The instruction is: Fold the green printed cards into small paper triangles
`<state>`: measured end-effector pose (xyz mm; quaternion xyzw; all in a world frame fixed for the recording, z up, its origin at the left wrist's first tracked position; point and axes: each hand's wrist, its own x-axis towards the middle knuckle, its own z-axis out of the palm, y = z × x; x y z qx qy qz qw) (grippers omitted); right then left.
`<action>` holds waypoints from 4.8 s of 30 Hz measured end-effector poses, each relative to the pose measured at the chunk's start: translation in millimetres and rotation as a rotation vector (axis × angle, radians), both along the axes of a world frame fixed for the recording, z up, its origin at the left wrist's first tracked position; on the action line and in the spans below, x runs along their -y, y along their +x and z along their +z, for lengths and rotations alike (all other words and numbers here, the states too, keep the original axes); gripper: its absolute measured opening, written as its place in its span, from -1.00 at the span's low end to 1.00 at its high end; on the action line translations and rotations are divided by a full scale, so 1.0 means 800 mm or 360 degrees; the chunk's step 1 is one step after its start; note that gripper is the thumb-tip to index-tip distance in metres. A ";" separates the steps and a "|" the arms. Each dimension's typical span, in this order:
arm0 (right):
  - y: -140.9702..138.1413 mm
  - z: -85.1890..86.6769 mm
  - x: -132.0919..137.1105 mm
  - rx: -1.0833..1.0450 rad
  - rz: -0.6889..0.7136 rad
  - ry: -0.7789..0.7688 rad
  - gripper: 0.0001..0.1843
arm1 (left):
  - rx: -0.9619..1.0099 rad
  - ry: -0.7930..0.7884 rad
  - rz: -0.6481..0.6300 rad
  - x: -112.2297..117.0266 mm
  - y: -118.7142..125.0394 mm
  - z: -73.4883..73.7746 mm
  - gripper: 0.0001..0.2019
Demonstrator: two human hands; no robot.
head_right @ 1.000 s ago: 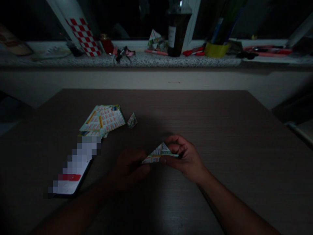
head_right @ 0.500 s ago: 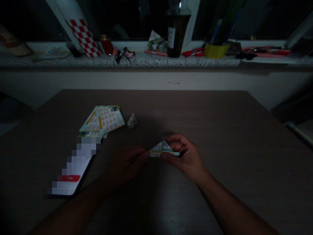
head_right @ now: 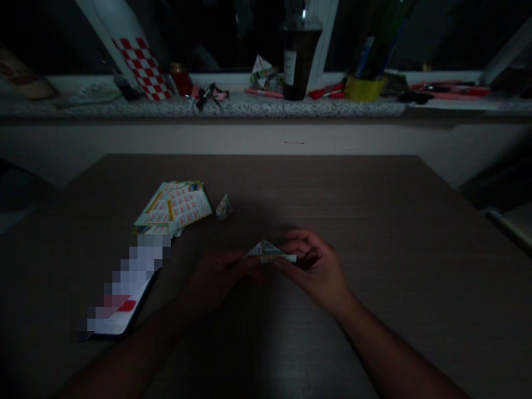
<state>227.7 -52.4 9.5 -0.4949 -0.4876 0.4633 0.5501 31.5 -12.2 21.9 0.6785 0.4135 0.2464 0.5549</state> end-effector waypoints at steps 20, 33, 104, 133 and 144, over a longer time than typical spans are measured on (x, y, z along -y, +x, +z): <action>0.006 -0.004 -0.002 0.0870 -0.0041 0.0766 -0.77 | 0.0302 -0.0349 0.0165 0.001 0.009 -0.007 -0.78; 0.000 -0.005 -0.001 0.0743 0.0092 0.0655 -0.87 | 0.0329 -0.0224 0.0097 0.002 0.006 -0.013 -0.79; 0.009 -0.006 0.001 0.0412 0.0209 0.0082 -0.48 | 0.0518 -0.0673 0.0054 0.000 0.006 -0.005 -0.78; 0.009 -0.020 -0.007 0.0251 -0.0107 -0.0115 -0.56 | -0.0160 0.0705 0.0534 -0.009 -0.007 -0.015 -0.89; 0.005 -0.022 -0.012 0.0634 -0.0094 -0.0001 -0.63 | -0.0164 0.0292 0.0649 -0.019 -0.008 -0.025 -0.79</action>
